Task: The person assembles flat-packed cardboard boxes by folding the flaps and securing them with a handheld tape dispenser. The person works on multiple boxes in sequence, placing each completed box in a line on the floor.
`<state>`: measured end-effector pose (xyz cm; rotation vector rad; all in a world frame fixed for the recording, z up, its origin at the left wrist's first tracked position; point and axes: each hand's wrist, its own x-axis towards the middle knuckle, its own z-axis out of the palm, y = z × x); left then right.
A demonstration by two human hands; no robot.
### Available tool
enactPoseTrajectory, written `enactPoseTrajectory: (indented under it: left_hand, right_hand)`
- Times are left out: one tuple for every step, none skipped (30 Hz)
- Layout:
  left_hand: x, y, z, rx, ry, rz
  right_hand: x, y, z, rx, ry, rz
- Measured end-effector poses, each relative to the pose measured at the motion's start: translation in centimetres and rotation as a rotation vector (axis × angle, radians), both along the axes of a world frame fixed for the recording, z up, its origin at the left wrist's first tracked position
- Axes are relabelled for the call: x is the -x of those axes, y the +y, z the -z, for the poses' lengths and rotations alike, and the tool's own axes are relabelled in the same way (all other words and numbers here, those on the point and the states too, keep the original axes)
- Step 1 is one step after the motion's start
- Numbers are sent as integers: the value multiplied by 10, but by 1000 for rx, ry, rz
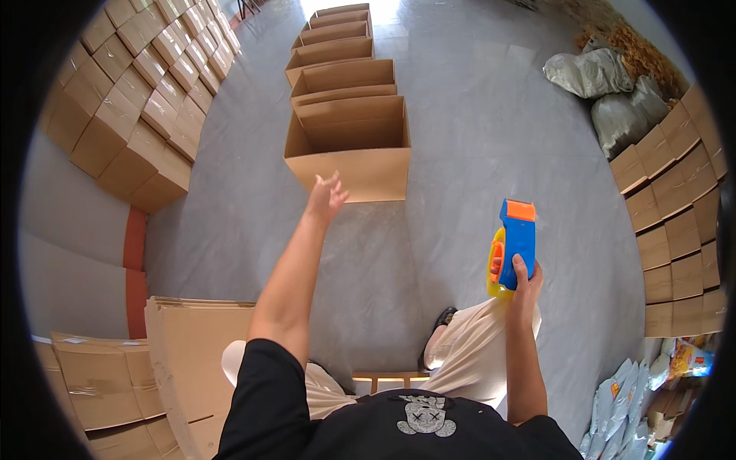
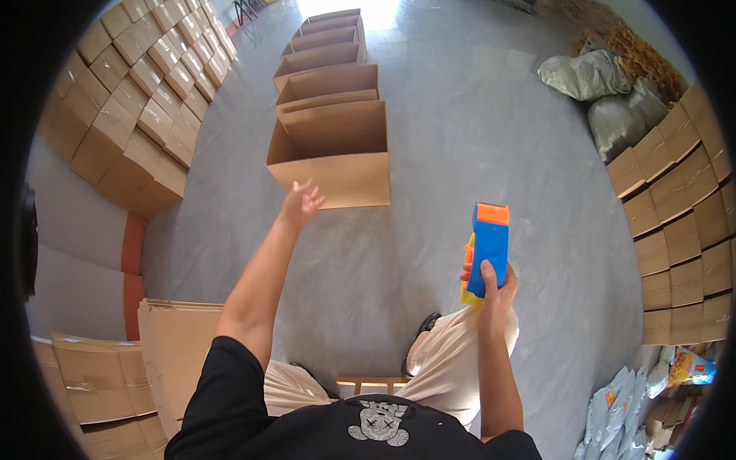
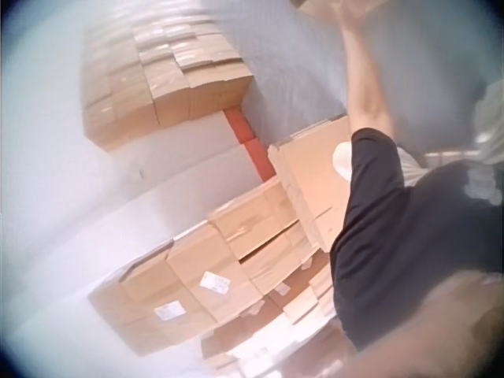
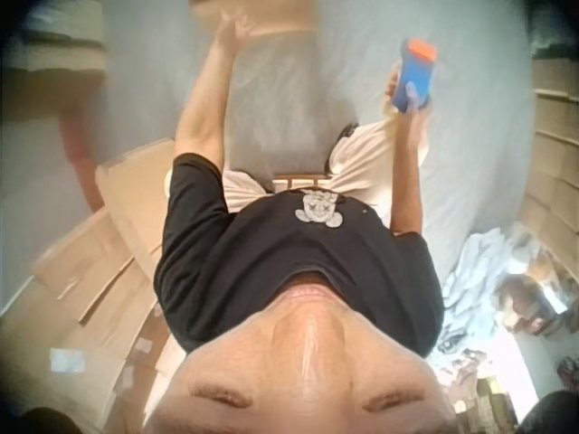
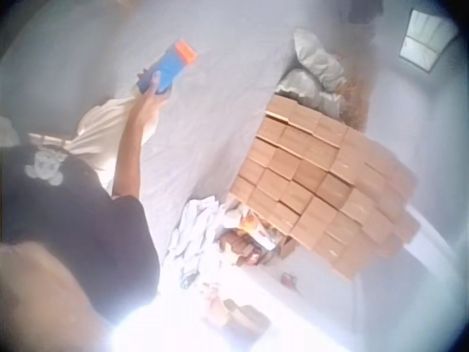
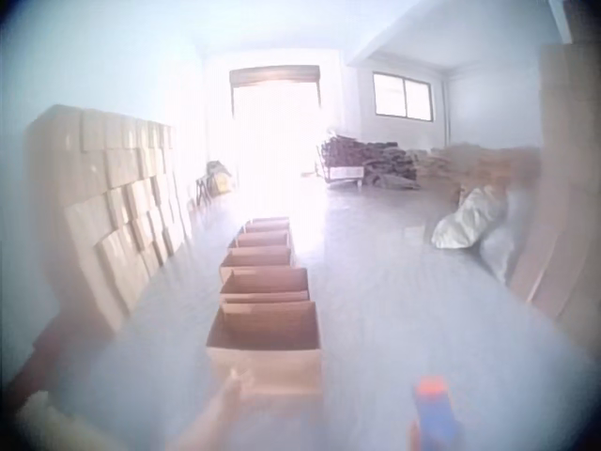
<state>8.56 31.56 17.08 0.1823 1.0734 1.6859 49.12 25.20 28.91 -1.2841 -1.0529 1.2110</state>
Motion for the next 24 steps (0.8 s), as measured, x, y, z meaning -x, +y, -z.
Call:
enactPoseTrajectory:
  left_hand:
    - [5, -18, 8, 90, 76, 127]
    - [11, -39, 16, 181, 149, 255]
    - [16, -64, 23, 271, 217, 386]
    - [10, -88, 15, 386, 342, 377]
    - [8, -116, 4, 497, 472, 367]
    - [53, -167, 40, 517, 816, 333]
    - [70, -204, 47, 384, 825, 241]
    - [79, -226, 30, 564, 1136, 190]
    - [120, -286, 36, 809, 1457, 116]
    - [133, -331, 38, 1005, 1839, -97]
    - [142, -379, 28, 1196, 1952, -227]
    - [145, -438, 17, 1418, 1952, -300]
    - [145, -481, 6, 1594, 1921, -333]
    - [142, -518, -3, 1730, 1878, -336]
    - [140, -551, -12, 1839, 1834, -319]
    - [134, -575, -15, 1901, 1797, -306]
    - [129, -592, -17, 1942, 1776, -306]
    - [126, -602, -18, 1950, 1769, -315]
    - [122, -608, -19, 1952, 1769, -320]
    - [122, -607, -17, 1940, 1770, -317]
    - [123, -604, -18, 1953, 1787, -324]
    - [122, -602, -17, 1968, 1801, -324]
    - [124, -599, -16, 1982, 1815, -327]
    - [129, -599, -17, 1933, 1855, -339]
  right_hand:
    - [2, 1, 1, 5, 7, -17]
    - [3, 0, 1, 10, 10, -32]
    - [4, -1, 1, 15, 9, -45]
    - [2, -1, 2, 25, 11, -42]
    - [-1, -1, 2, 33, 15, -38]
    - [6, -1, 2, 45, 37, -83]
    - [1, 1, 8, 45, 55, -88]
    - [-8, 3, 15, 42, 70, -73]
    - [-7, 4, 17, 43, 105, -106]
    - [-8, 4, 17, 27, 105, -92]
    - [-7, 2, 11, 44, 122, -78]
    - [-4, 0, 11, 71, 140, -102]
    - [-4, 0, 14, 95, 156, -107]
    - [-3, -1, 14, 81, 187, -95]
    - [2, -1, 13, 68, 221, -90]
    - [6, -3, 13, 55, 231, -92]
    - [10, -1, 13, 36, 248, -100]
    - [14, -1, 13, 19, 263, -112]
    - [15, -1, 13, 13, 266, -115]
    - [16, -1, 13, 6, 269, -118]
    - [17, -2, 13, -2, 276, -123]
    - [17, -3, 14, 0, 290, -109]
    - [12, -5, 13, 1, 281, -120]
    - [10, -7, 10, 1, 284, -129]
